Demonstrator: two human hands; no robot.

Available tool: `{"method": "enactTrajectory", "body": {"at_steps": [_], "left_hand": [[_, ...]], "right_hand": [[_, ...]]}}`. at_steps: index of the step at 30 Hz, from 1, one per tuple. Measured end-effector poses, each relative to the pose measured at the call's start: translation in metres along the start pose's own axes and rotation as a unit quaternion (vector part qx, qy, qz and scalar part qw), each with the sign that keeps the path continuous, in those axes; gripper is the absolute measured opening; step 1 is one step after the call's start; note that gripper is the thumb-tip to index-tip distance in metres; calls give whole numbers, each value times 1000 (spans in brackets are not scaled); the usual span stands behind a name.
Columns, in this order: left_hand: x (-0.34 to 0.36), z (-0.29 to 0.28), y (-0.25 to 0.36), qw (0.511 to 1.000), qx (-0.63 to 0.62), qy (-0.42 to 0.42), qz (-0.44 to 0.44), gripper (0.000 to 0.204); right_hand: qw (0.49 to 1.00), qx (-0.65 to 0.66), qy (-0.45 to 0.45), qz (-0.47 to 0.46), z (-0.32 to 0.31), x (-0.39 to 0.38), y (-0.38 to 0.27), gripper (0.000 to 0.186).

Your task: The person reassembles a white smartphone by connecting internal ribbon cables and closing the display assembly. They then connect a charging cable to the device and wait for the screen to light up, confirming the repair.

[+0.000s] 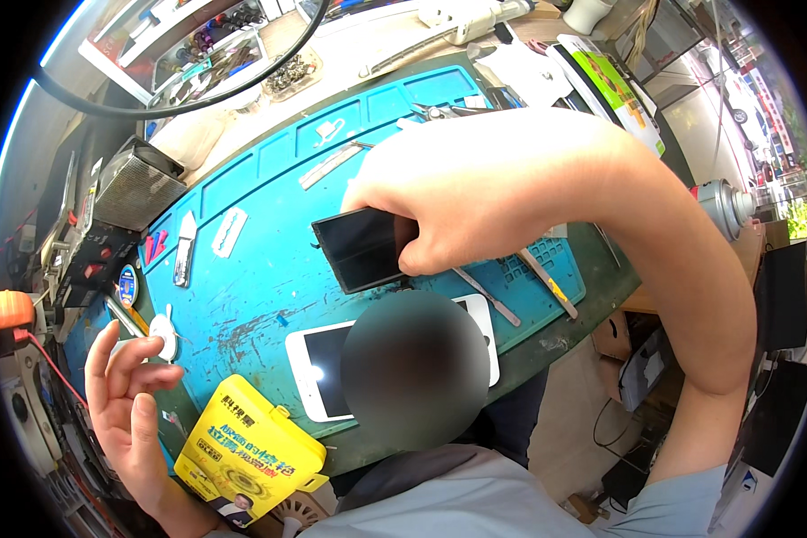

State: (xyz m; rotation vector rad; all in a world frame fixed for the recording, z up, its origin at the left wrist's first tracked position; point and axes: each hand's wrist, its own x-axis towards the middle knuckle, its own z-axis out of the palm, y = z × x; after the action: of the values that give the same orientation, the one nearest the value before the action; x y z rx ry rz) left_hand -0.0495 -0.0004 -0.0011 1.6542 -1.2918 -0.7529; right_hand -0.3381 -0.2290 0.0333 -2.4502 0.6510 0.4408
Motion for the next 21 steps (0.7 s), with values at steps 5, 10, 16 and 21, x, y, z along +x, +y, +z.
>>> {"method": "enactTrajectory", "body": {"at_steps": [5,10,16,21], "left_hand": [[-1,3,1,1000,-1,-2,-6,71],[-2,4,5,1000,-7,1,-5,70],[-3,10,8,1000,-27,-8,-8,66],[-1,5,10,995,-84,-44,22,56]], "right_hand": [[1000,-4,-1,6,0,0,-1,20],[1000,2,-1,4,0,-1,-1,19],[999,35,31,27,-14,-16,-7,37],[968,236,79,-31,-18,-40,-14,45]]}}
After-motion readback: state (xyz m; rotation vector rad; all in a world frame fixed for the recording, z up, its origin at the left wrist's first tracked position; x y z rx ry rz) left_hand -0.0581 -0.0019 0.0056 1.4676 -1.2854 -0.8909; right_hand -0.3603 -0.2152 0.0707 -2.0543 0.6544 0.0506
